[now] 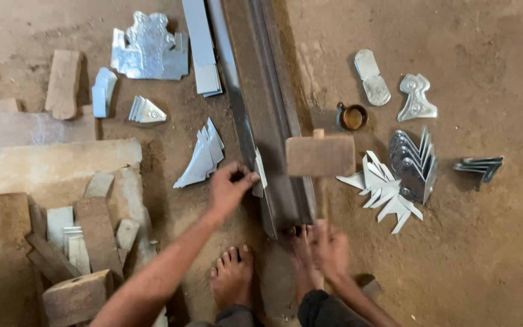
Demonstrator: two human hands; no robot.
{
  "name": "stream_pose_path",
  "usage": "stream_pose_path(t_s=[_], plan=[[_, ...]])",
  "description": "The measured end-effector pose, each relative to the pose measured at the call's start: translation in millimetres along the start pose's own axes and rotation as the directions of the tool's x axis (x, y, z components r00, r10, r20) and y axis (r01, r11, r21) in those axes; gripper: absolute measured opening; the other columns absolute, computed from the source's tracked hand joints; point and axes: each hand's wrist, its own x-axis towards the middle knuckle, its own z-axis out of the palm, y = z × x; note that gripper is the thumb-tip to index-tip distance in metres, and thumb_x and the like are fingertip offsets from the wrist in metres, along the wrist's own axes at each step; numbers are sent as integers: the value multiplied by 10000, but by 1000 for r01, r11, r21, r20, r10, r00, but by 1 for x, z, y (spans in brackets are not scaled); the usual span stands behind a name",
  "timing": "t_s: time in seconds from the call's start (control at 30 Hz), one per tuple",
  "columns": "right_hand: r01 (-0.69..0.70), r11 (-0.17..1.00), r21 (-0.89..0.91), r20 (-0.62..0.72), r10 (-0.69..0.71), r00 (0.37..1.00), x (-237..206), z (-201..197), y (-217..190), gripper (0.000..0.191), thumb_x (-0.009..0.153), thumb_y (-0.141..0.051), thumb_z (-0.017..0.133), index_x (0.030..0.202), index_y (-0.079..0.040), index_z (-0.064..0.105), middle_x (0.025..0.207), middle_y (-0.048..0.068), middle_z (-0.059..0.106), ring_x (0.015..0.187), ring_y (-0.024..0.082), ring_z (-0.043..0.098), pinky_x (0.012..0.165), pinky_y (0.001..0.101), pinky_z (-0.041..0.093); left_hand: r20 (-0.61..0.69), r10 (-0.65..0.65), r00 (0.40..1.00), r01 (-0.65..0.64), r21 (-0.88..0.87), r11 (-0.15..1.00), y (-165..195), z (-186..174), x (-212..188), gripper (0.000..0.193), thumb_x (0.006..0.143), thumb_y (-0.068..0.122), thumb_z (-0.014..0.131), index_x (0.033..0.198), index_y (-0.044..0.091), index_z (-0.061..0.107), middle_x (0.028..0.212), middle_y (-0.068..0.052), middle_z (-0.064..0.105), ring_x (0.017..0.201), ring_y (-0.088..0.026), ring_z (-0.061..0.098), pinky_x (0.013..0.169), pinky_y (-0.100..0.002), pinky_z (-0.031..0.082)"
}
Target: The person repeatedly places small flat metal pieces onto a long metal beam and uses a wooden mallet to bend them into L-shaped brackets. The finished pieces are set aside on the floor.
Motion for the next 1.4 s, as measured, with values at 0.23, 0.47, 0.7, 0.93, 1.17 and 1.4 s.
stream_pose_path(t_s=[0.23,0.47,0.7,0.93,1.17,1.4], plan=[[-215,960,180,-107,237,966,-25,-54,5,255,1036,-228,538,1067,13,617,631,20,506,502,96,439,426,281,354,-134,461,877,-425,229,876,66,28,-44,233,860,175,764,1009,33,654,962,-150,639,883,-296,630,763,-383,547],[20,998,-67,-152,-30,988,-22,-84,-54,445,990,-168,543,1408,-18,514,654,4,554,516,67,496,411,270,415,499,-112,860,-291,657,695,101,59,132,241,736,146,849,827,-54,748,859,-227,733,883,-333,723,769,-425,570],[-55,963,-264,-71,37,997,4,-63,-72,265,1045,-192,496,1251,-53,588,686,28,642,511,114,577,381,305,513,481,-314,819,-183,736,651,89,69,159,358,704,298,944,875,30,779,903,-152,769,843,-280,755,798,-405,573],[77,968,-239,-96,-103,990,-1,-58,-52,287,1062,-194,491,1269,-20,586,684,61,647,504,110,574,408,280,485,463,-275,842,-195,738,646,86,71,159,360,693,330,958,902,72,817,945,-130,776,871,-269,724,835,-414,550],[30,948,-318,-149,-82,985,-7,-58,-31,296,1052,-228,517,1277,-63,616,602,78,662,439,115,604,402,311,467,545,-264,796,-237,681,693,67,74,171,290,697,288,931,910,119,831,926,-93,792,840,-257,751,809,-405,568],[-61,946,-319,-95,32,995,-2,-51,-16,431,1000,-213,569,1411,-84,581,721,94,728,457,124,604,351,309,502,582,-249,775,-286,673,682,59,75,178,241,738,280,898,908,124,830,929,-75,794,866,-260,756,841,-398,582]])
